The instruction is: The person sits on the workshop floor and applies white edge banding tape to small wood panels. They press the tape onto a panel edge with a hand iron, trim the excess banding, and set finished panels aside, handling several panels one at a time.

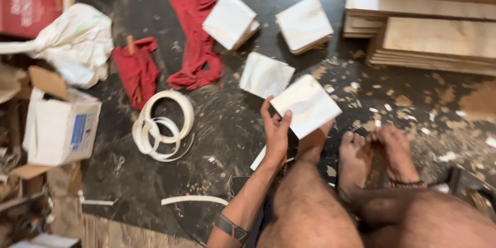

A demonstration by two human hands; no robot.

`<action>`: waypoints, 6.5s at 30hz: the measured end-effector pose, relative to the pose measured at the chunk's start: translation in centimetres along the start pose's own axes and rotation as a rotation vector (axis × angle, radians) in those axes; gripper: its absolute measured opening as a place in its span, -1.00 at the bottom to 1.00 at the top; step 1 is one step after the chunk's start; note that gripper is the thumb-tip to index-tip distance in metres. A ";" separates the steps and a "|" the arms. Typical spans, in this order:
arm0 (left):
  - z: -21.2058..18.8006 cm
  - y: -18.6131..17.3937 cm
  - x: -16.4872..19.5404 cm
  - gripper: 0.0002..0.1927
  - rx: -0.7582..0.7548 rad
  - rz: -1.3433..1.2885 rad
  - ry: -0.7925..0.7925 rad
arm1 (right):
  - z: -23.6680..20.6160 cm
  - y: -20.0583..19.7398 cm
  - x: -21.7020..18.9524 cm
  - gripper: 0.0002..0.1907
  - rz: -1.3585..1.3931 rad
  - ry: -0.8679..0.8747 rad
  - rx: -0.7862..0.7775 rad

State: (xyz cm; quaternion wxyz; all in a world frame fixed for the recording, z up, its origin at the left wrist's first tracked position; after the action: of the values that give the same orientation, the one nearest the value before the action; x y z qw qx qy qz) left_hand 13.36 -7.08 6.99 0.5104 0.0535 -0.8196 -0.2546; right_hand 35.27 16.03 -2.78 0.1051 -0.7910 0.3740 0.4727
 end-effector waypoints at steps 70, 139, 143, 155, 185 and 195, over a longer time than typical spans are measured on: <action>4.9 -0.6 0.6 -0.31 -0.844 1.189 0.214 | 5.8 10.5 -9.9 -0.61 -1.340 -0.487 -0.747; 5.5 9.0 -4.6 -0.67 -0.779 1.477 0.758 | 3.0 1.2 -10.6 -0.72 -0.850 -0.440 0.152; 5.4 9.2 -4.7 -0.68 -0.742 1.441 0.751 | 2.7 1.5 -11.0 -0.73 -0.894 -0.407 0.180; 6.9 7.7 -4.8 -0.58 -0.775 1.091 0.586 | 2.6 1.9 -10.8 -0.76 -0.861 -0.408 0.215; 3.4 5.9 -0.7 -0.75 -0.492 0.080 -0.138 | 3.4 1.5 -10.0 -0.58 -0.647 -0.379 0.160; 1.3 6.3 0.6 -0.50 -1.284 1.145 0.441 | 2.7 1.4 -11.3 -0.73 -0.828 -0.352 0.235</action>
State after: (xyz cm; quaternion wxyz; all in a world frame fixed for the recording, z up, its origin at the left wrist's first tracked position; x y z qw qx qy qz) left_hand 13.04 -1.39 10.04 0.6374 -0.6133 -0.3028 -0.3549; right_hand 29.39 22.04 5.40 0.4357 -0.7642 0.0543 0.4725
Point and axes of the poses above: each hand's wrist, its own z-axis towards the middle knuckle, its own y-axis out of the palm, x = y × z, the point moved 1 cm from there along z, towards the middle knuckle, and after that the axes turned 12 degrees about -z, right-handed, at the moved point
